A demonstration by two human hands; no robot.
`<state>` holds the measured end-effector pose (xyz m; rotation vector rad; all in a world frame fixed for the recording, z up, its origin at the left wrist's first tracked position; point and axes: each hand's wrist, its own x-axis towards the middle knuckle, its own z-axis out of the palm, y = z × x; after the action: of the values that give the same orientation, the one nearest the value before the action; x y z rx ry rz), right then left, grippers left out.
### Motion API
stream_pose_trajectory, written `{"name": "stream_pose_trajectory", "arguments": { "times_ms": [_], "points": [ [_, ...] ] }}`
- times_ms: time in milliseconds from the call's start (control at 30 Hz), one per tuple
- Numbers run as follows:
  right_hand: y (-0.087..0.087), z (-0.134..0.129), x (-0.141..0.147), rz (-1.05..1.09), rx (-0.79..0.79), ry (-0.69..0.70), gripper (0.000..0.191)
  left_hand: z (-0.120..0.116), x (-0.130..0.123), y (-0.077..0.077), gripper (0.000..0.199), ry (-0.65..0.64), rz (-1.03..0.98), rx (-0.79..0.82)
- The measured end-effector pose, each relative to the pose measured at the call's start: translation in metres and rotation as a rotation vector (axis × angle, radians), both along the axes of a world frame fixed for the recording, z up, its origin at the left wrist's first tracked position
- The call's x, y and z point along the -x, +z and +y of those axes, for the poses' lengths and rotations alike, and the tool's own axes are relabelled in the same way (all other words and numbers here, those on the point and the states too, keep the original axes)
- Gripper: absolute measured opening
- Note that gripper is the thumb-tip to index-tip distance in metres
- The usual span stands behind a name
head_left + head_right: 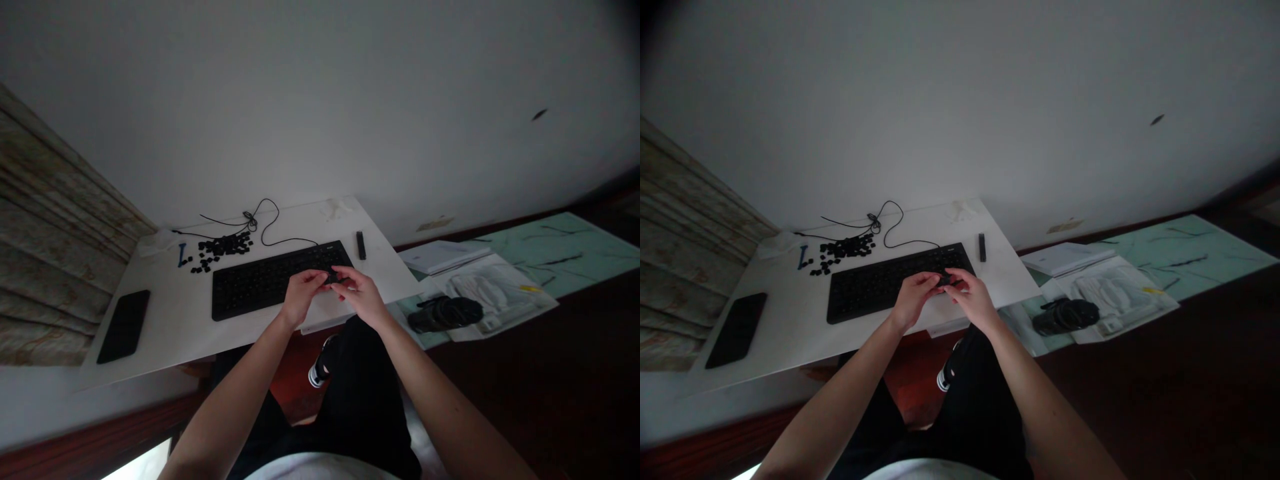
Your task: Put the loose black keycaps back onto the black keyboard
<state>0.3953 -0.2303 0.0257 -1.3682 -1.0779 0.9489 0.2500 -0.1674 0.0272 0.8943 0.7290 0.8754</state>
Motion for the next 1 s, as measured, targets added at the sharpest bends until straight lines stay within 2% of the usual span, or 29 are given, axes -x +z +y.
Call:
{"name": "stream_pose_trajectory", "arguments": {
  "times_ms": [333,733,1000],
  "points": [
    [-0.012,-0.005,-0.001,0.061,-0.015,0.036,0.035,0.001,-0.001,-0.006,0.027,0.011,0.091,-0.079],
    [-0.011,-0.005,0.003,0.144,-0.025,-0.071,0.035,-0.002,0.001,-0.017,0.03,-0.043,-0.036,-0.114],
    [-0.013,-0.008,0.014,0.017,-0.056,-0.127,0.036,-0.002,-0.004,-0.016,0.029,-0.039,-0.037,-0.078]
  ]
}}
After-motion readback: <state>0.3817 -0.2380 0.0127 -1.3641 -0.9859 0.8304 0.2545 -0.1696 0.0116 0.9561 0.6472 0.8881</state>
